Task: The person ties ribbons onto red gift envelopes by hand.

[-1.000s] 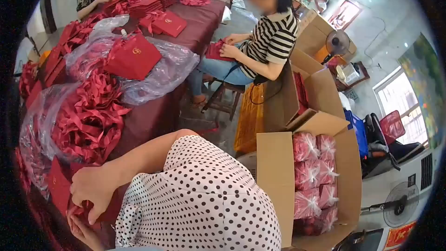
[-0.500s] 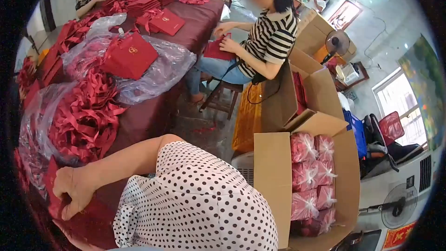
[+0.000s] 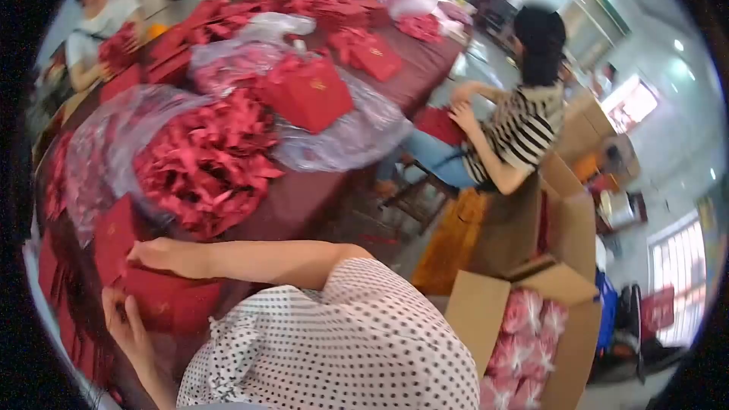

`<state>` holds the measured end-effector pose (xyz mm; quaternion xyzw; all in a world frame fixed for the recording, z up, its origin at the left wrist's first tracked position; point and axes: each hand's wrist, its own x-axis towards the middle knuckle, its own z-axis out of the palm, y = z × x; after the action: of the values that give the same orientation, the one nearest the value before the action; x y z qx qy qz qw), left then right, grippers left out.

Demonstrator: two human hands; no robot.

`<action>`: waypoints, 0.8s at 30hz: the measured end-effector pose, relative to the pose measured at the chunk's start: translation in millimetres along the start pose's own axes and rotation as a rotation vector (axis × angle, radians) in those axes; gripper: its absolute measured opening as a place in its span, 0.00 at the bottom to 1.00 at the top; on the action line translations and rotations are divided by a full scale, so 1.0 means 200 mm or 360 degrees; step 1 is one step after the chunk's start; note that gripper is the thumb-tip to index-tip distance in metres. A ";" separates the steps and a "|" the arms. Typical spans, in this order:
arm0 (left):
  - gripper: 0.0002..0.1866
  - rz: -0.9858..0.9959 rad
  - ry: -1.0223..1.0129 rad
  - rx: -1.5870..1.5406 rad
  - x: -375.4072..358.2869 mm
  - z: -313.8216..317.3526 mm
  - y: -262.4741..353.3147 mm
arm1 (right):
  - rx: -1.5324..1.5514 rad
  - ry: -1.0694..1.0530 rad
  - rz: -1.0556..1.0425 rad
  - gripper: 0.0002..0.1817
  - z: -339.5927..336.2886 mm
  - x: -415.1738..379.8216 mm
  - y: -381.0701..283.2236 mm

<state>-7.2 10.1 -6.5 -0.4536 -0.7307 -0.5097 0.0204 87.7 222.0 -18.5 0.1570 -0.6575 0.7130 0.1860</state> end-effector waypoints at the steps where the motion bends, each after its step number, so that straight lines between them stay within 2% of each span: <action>1: 0.05 -0.0063 -0.0087 0.0091 0.07 0.02 0.14 | 0.0307 -0.0111 0.0053 0.32 -0.01 0.00 -0.13; 2: 0.04 -0.0026 0.0061 -0.0010 0.07 0.02 0.17 | 0.0331 -0.0184 0.0053 0.32 -0.01 -0.01 -0.16; 4: 0.03 -0.0211 -0.0154 0.0001 0.13 0.01 0.26 | -0.0391 -0.0199 0.0115 0.25 -0.01 -0.01 -0.18; 5: 0.04 -0.0085 -0.0140 0.0127 0.14 0.02 0.26 | -0.0386 -0.0235 0.0113 0.25 -0.01 0.00 -0.18; 9: 0.05 0.0092 -0.0126 0.0509 0.15 0.07 0.18 | -0.0517 0.0092 0.0307 0.22 -0.01 -0.04 -0.10; 11: 0.06 -0.0057 -0.0155 0.0363 0.13 0.12 0.19 | -0.0444 0.0139 0.0326 0.20 -0.02 -0.07 -0.09; 13: 0.07 -0.0090 -0.0358 0.0261 0.11 0.13 0.21 | -0.0556 0.0122 0.0321 0.20 -0.05 -0.12 -0.06; 16: 0.07 -0.0213 -0.0558 -0.0010 0.09 0.17 0.16 | -0.0547 0.0109 0.0640 0.21 -0.10 -0.17 -0.08; 17: 0.06 -0.0302 -0.0602 -0.0122 0.08 0.18 0.10 | -0.0785 0.0143 0.0467 0.22 -0.11 -0.20 -0.10; 19: 0.06 -0.0384 -0.0723 -0.0034 0.12 0.16 0.09 | -0.1156 0.0252 0.0050 0.16 -0.20 -0.23 -0.11; 20: 0.06 -0.0293 -0.0624 0.0032 0.12 0.17 0.08 | -0.1192 0.0376 0.0292 0.13 -0.25 -0.23 -0.19; 21: 0.06 -0.0358 -0.0626 -0.0108 0.13 0.16 0.08 | -0.0841 0.0780 0.0434 0.11 -0.30 -0.26 -0.21; 22: 0.06 -0.0315 -0.0595 -0.0121 0.11 0.17 0.05 | -0.0664 0.0904 0.0555 0.10 -0.35 -0.26 -0.29; 23: 0.06 -0.0246 -0.0563 -0.0145 0.09 0.17 0.03 | -0.0729 0.0991 0.0542 0.10 -0.41 -0.27 -0.34; 24: 0.06 -0.0341 -0.0579 -0.0134 0.08 0.17 0.03 | -0.0645 0.1050 0.0407 0.09 -0.50 -0.32 -0.32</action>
<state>2.5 47.0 -11.2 -0.4585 -0.7445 -0.4487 -0.1851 176.6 322.6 -1.8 -0.2031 -0.7039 0.5985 0.3241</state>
